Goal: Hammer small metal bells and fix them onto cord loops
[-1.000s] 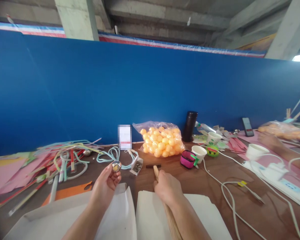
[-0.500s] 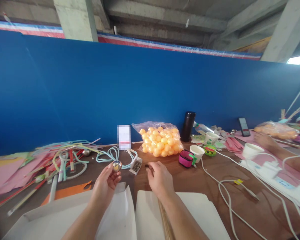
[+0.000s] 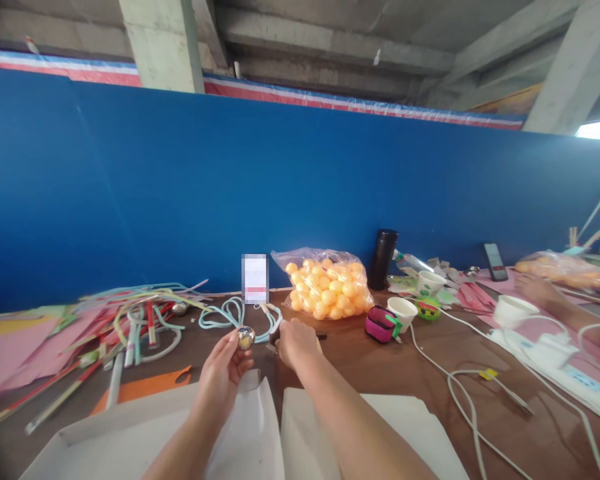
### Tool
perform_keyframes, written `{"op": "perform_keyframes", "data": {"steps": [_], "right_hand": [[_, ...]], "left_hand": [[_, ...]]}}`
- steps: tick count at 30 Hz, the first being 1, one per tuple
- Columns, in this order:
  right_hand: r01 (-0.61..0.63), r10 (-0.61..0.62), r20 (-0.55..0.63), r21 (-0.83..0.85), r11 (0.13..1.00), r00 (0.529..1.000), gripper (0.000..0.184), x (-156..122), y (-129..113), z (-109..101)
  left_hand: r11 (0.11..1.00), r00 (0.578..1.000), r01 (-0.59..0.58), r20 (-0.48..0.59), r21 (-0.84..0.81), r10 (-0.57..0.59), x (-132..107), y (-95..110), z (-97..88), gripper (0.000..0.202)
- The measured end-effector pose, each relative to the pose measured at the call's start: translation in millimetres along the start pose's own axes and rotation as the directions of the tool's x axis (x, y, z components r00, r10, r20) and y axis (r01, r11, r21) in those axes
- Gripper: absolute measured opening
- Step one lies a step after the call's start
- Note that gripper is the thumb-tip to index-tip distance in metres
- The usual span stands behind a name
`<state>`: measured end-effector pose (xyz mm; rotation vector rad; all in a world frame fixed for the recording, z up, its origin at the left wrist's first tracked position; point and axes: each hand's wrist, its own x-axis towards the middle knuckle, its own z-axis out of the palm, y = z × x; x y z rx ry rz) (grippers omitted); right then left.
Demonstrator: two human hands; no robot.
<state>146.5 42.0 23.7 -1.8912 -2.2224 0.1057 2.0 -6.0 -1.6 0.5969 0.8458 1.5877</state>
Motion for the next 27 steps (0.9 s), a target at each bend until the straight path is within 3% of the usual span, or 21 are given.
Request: {"op": "perform_keyframes", "data": {"steps": [5, 13, 22, 27], "right_hand": [[-0.004, 0.004, 0.027, 0.025, 1.0, 1.0, 0.016, 6.0, 1.6, 8.0], [0.018, -0.017, -0.004, 0.083, 0.996, 1.0, 0.022, 0.2, 10.0, -1.8], [0.033, -0.031, -0.014, 0.092, 0.995, 0.999, 0.021, 0.5, 13.2, 16.9], [0.033, -0.031, -0.015, 0.123, 0.992, 0.999, 0.021, -1.8, 13.9, 17.4]], "left_hand": [[0.999, 1.0, 0.0, -0.01, 0.034, 0.0, -1.7, -0.3, 2.3, 0.04], [0.999, 1.0, 0.001, 0.002, 0.047, -0.001, -1.3, -0.5, 0.6, 0.041], [0.994, 1.0, -0.005, 0.004, 0.113, 0.005, -1.1, -2.3, 1.4, 0.045], [0.993, 1.0, -0.01, 0.009, 0.118, 0.009, 0.3, -5.2, -1.0, 0.045]]}}
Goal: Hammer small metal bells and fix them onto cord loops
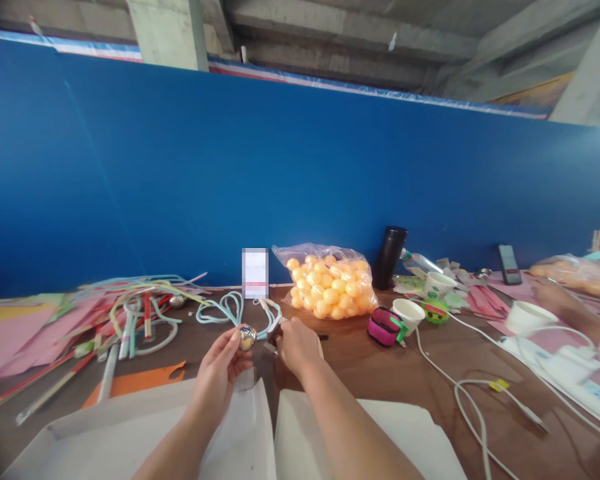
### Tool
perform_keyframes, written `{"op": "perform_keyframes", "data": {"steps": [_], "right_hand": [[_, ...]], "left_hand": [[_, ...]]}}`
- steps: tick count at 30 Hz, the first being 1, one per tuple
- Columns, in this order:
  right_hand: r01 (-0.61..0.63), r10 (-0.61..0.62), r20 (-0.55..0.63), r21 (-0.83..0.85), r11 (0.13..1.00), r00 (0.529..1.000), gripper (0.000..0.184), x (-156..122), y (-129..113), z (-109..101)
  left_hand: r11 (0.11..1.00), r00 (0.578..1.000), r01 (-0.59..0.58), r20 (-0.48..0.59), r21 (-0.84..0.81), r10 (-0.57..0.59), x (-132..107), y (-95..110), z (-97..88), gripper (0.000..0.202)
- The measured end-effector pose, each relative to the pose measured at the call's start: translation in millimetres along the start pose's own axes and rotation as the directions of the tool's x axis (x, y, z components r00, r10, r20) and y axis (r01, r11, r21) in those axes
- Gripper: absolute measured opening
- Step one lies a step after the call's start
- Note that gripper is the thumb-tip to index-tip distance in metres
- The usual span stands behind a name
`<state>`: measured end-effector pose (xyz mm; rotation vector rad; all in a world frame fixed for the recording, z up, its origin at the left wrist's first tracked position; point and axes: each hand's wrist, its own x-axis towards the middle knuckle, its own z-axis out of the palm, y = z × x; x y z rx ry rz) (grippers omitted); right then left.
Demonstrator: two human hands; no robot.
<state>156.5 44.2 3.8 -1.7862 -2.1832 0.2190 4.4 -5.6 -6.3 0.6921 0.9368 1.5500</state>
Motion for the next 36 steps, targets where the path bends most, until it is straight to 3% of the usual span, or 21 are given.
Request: {"op": "perform_keyframes", "data": {"steps": [10, 17, 23, 27, 29, 36], "right_hand": [[-0.017, 0.021, -0.026, 0.13, 0.991, 0.999, 0.015, -1.1, -2.2, -1.9], [-0.04, 0.076, -0.076, 0.392, 0.919, 0.994, 0.015, 1.1, -0.9, -10.7], [-0.057, 0.092, -0.017, 0.664, 0.746, 0.996, 0.018, -7.4, -7.9, -32.2], [-0.056, 0.067, 0.029, 0.896, 0.441, 0.997, 0.017, -25.9, -21.7, -46.6], [-0.059, 0.056, 0.042, 0.934, 0.353, 0.998, 0.019, -34.8, -27.8, -49.5], [-0.035, -0.017, 0.04, 0.971, 0.235, 0.999, 0.025, -45.2, -32.0, -36.2]], "left_hand": [[1.0, 1.0, -0.004, -0.009, -0.011, 0.004, -1.5, 1.6, 1.6, 0.045], [1.0, 1.0, 0.0, -0.001, -0.006, 0.0, -0.5, 0.1, -0.1, 0.044], [0.995, 1.0, 0.016, 0.008, -0.094, -0.015, -3.6, 8.7, 4.6, 0.039], [0.986, 0.996, 0.038, 0.086, -0.165, -0.024, -4.3, 10.3, 4.4, 0.036], [0.982, 0.993, 0.054, 0.117, -0.181, -0.033, -3.8, 9.4, 3.4, 0.036], [0.973, 0.991, 0.069, 0.123, -0.22, -0.042, -3.6, 9.7, 2.6, 0.031]]}}
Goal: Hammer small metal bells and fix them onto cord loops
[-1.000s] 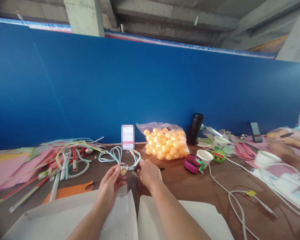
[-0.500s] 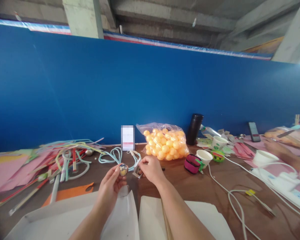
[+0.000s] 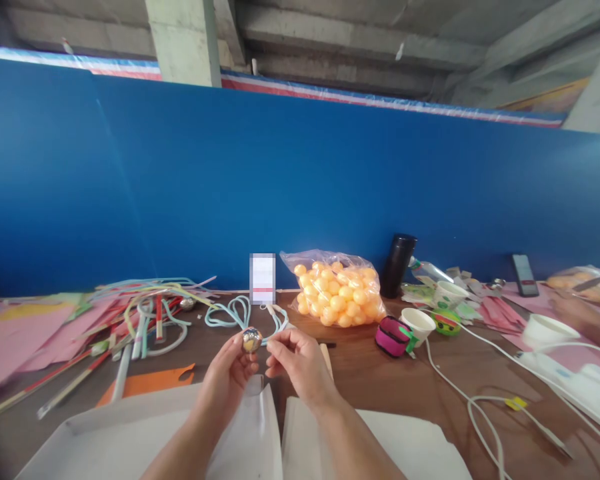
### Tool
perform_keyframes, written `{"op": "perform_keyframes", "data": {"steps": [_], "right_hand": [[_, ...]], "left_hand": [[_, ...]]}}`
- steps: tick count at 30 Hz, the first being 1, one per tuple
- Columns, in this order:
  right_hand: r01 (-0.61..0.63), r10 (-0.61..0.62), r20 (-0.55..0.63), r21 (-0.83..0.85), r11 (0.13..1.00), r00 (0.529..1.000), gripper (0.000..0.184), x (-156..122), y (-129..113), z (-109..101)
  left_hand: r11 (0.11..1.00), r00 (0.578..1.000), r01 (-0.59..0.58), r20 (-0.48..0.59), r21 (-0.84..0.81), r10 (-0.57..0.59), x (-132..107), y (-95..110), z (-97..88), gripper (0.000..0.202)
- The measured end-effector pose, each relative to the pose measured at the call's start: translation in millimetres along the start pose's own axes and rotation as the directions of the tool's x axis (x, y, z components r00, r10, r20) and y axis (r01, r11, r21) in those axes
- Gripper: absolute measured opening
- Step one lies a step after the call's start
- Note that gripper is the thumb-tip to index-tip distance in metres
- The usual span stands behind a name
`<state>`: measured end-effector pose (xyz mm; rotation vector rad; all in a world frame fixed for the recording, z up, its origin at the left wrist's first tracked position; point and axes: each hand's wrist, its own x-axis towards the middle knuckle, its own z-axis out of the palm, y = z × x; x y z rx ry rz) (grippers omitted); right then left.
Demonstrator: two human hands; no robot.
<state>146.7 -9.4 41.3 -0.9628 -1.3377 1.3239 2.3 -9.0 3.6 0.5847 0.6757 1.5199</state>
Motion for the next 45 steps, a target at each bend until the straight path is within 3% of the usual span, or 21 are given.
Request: {"op": "perform_keyframes", "data": {"steps": [5, 17, 28, 45], "right_hand": [[-0.054, 0.051, 0.034, 0.094, 0.994, 0.998, 0.026, -1.4, 6.6, 3.4], [0.019, -0.014, -0.032, 0.167, 0.986, 0.999, 0.023, 1.0, 15.6, 6.1], [-0.162, 0.161, 0.022, 0.223, 0.961, 0.987, 0.027, 0.6, 12.0, 8.2], [-0.192, 0.176, 0.08, 0.305, 0.933, 0.981, 0.023, 1.3, 20.8, 7.6]], "left_hand": [[1.0, 0.999, 0.01, 0.042, -0.013, -0.009, -0.2, -1.5, -1.3, 0.029], [1.0, 0.998, 0.022, 0.053, 0.022, -0.023, -0.5, -3.5, -1.3, 0.029], [0.998, 0.999, 0.013, 0.049, 0.054, -0.016, -1.3, -3.3, 1.0, 0.03], [0.99, 0.998, -0.003, 0.056, 0.139, -0.005, -3.0, -7.2, 1.1, 0.034]]}}
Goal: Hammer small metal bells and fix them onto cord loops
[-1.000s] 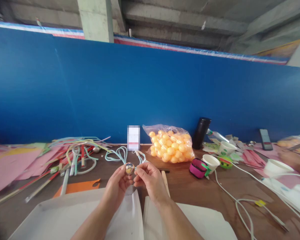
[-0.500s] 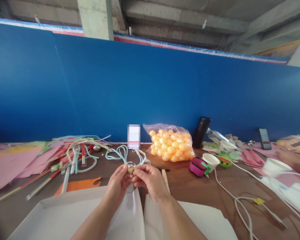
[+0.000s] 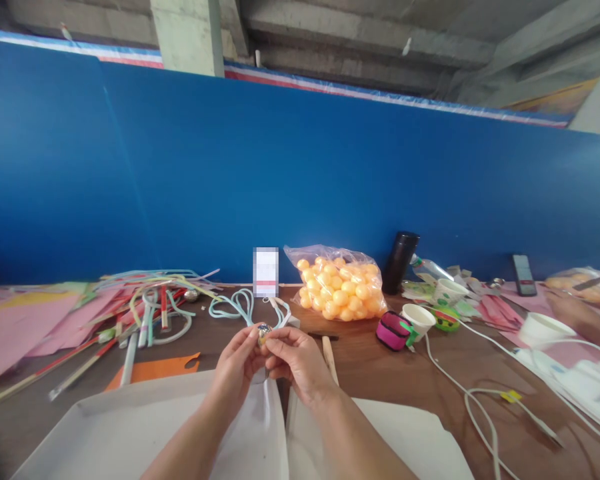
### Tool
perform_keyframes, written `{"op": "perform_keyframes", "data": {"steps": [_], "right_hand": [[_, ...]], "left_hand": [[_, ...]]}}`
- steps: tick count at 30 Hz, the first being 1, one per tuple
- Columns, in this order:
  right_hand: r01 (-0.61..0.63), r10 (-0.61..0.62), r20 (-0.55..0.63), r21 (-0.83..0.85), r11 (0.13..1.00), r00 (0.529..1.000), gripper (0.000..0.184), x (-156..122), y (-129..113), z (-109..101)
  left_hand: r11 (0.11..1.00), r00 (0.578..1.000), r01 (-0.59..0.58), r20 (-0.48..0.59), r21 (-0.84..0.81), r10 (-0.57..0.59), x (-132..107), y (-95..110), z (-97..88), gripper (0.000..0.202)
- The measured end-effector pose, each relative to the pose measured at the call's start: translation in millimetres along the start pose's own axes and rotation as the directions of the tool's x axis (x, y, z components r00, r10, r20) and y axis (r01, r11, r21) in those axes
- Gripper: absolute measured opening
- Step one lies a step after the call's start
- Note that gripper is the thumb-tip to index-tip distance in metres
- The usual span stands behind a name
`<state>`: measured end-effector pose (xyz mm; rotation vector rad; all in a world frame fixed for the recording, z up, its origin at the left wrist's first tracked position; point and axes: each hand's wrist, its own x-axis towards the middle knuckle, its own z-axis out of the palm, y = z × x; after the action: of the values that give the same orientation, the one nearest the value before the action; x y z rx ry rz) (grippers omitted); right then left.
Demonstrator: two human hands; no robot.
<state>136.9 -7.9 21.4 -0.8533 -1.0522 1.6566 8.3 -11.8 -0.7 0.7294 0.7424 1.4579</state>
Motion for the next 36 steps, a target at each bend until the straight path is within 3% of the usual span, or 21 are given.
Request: {"op": "perform_keyframes", "data": {"steps": [16, 29, 36], "right_hand": [[-0.049, 0.051, -0.014, 0.118, 0.992, 0.999, 0.02, 5.5, 4.4, -7.4], [-0.056, 0.051, 0.057, 0.09, 0.994, 0.997, 0.022, -0.7, -2.2, -2.6], [-0.031, 0.031, 0.015, 0.028, 0.999, 0.999, 0.025, 0.0, -2.8, -2.1]], "left_hand": [[0.999, 1.0, -0.004, -0.029, 0.038, 0.005, -2.1, 1.8, 2.8, 0.038], [1.0, 0.999, -0.002, -0.042, 0.023, 0.003, -1.3, 1.8, 2.1, 0.037], [0.999, 0.998, 0.003, -0.058, 0.038, -0.001, -0.5, 1.7, 2.3, 0.038]]}}
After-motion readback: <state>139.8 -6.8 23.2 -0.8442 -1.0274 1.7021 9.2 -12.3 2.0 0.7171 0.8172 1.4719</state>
